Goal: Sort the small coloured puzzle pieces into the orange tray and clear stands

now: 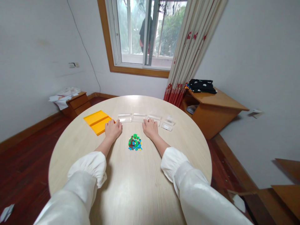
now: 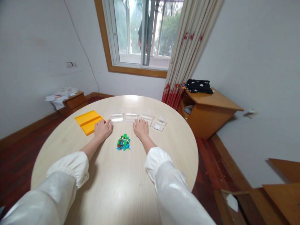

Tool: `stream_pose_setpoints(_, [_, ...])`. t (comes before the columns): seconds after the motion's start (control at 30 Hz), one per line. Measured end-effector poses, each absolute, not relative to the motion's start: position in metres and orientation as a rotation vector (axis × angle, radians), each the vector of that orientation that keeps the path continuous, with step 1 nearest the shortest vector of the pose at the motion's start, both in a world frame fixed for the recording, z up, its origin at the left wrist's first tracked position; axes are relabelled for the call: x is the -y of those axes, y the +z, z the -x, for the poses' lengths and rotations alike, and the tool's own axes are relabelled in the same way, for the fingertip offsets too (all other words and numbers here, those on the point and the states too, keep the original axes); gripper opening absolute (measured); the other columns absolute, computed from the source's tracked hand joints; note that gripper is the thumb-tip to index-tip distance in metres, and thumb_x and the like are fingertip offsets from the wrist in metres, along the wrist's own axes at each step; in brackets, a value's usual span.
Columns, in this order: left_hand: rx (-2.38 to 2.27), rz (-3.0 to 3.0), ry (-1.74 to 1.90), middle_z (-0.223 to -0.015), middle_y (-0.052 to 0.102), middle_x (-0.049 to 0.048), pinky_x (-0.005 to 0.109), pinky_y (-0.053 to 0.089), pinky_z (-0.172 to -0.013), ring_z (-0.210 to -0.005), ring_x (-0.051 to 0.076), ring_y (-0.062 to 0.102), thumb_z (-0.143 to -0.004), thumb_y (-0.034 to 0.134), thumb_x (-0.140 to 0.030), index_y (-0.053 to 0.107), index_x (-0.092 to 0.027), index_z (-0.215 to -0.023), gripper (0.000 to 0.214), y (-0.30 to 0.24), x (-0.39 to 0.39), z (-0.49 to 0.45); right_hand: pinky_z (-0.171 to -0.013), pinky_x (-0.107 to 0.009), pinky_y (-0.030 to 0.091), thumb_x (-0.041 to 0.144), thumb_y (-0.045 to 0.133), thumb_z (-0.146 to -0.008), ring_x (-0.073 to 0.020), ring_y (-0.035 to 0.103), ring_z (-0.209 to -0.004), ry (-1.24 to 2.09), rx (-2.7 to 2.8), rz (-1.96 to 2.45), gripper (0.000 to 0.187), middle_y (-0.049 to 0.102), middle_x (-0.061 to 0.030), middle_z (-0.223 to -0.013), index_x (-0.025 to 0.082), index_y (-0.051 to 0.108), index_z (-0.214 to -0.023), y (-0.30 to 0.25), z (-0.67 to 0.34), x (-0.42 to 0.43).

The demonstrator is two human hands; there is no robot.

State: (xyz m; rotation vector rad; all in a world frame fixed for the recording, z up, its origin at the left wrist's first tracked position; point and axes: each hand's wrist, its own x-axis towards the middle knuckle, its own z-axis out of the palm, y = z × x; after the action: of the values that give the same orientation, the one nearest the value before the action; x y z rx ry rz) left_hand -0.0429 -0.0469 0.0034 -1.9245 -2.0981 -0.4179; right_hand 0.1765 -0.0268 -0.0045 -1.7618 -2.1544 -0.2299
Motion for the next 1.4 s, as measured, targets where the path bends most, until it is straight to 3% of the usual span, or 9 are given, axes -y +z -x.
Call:
stream_pose_setpoints(0.1, [2.094, 1.979, -0.418, -0.102, 0.058, 0.0176, 0.039, 0.036, -0.082, -0.099, 0.03, 0.052, -0.091, 0.032, -0.036, 0.064, -0.014, -0.109, 0.042, 0.004, 0.048, 0.043, -0.085, -0.037, 0.031, 0.034, 0.034, -0.096, -0.0253, 0.049, -0.103, -0.242, 2.168, 1.746, 0.033, 0.06, -0.0116, -0.108, 0.02, 0.056, -0.117, -0.003, -0.176, 0.029])
stream_pose_setpoints(0.3, [2.099, 1.972, -0.425, -0.101, 0.058, 0.0176, 0.038, 0.038, -0.079, -0.097, 0.03, 0.053, -0.091, 0.032, -0.036, 0.063, -0.014, -0.108, 0.042, 0.003, 0.056, 0.043, -0.083, -0.037, 0.032, 0.031, 0.034, -0.096, -0.0247, 0.051, -0.102, -0.253, 2.22, 1.702, 0.031, 0.062, -0.0112, -0.107, 0.018, 0.057, -0.112, -0.001, -0.174, 0.034])
stream_pose_setpoints(0.77, [2.114, 2.018, -0.387, -0.108, 0.059, 0.0169, 0.043, 0.038, -0.087, -0.103, 0.032, 0.052, -0.09, 0.033, -0.038, 0.054, -0.015, -0.123, 0.045, -0.001, 0.092, 0.042, -0.087, -0.037, 0.032, 0.031, 0.032, -0.096, -0.0236, 0.051, -0.105, -0.202, 2.261, 1.694, 0.034, 0.061, -0.0118, -0.112, 0.019, 0.053, -0.119, 0.0, -0.175, 0.068])
stream_pose_setpoints(1.23, [2.161, 1.968, -0.396, -0.11, 0.06, 0.018, 0.042, 0.037, -0.087, -0.105, 0.032, 0.052, -0.09, 0.034, -0.036, 0.052, -0.012, -0.126, 0.047, 0.002, 0.122, 0.036, -0.088, -0.036, 0.031, 0.033, 0.035, -0.095, -0.0227, 0.052, -0.106, -0.172, 2.288, 1.643, 0.034, 0.062, -0.0102, -0.112, 0.02, 0.054, -0.12, -0.001, -0.179, 0.086])
stream_pose_setpoints(1.4, [2.154, 1.961, -0.4, -0.11, 0.06, 0.0182, 0.041, 0.038, -0.087, -0.105, 0.031, 0.052, -0.09, 0.034, -0.035, 0.052, -0.012, -0.125, 0.046, 0.003, 0.131, 0.034, -0.096, -0.04, 0.026, 0.033, 0.036, -0.094, -0.0227, 0.051, -0.109, -0.176, 2.272, 1.613, 0.036, 0.062, -0.0108, -0.114, 0.02, 0.054, -0.122, -0.003, -0.18, 0.087])
